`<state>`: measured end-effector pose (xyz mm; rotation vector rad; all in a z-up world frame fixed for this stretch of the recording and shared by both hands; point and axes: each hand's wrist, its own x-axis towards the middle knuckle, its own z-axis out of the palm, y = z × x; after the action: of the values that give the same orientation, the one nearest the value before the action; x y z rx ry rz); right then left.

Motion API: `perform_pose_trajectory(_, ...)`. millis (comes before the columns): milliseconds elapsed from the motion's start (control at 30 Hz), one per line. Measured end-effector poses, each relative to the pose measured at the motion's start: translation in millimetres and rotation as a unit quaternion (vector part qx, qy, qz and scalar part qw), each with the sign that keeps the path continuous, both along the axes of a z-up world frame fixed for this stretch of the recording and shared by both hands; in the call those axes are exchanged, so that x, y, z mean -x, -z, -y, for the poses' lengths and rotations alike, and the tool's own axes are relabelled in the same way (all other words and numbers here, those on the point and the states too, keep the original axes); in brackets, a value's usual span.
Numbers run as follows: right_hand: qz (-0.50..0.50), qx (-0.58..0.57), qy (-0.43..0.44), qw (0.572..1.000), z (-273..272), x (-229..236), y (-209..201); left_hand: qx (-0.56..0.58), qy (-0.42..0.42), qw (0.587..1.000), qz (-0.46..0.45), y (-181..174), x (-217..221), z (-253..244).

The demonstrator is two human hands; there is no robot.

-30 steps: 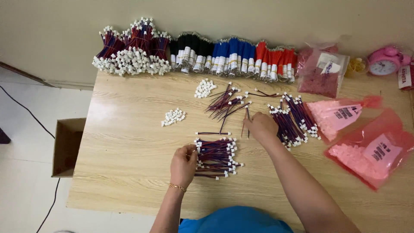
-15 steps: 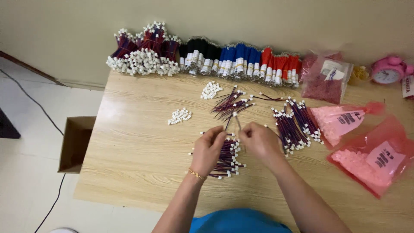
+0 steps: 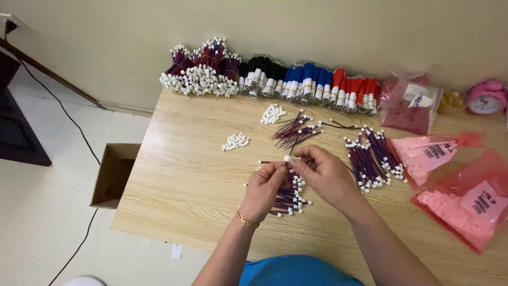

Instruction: Attaching small white plastic connectors to the ends of purple wires

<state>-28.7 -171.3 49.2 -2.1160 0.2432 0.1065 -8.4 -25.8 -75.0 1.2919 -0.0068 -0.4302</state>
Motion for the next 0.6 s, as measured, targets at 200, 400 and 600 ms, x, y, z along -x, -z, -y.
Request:
perform_pose_trajectory(200, 0.064, -0.02, -0.056, 0.996, 4.5, -7.0, 25.3, -0.046, 0.027, 0.998, 0.036, -12.5, 6.1, -2.2)
perform_pose_trajectory(400, 0.083, -0.063, 0.079, 0.991, 29.7, -7.7, 41.5, -0.049, -0.025, 0.998, -0.009, -12.8, 2.7, -28.1)
perform_pose_trajectory(600, 0.089, 0.062, 0.078, 0.991, 25.8, -7.7, 30.6, -0.067, -0.038, 0.997, 0.003, -4.5, 2.1, -33.2)
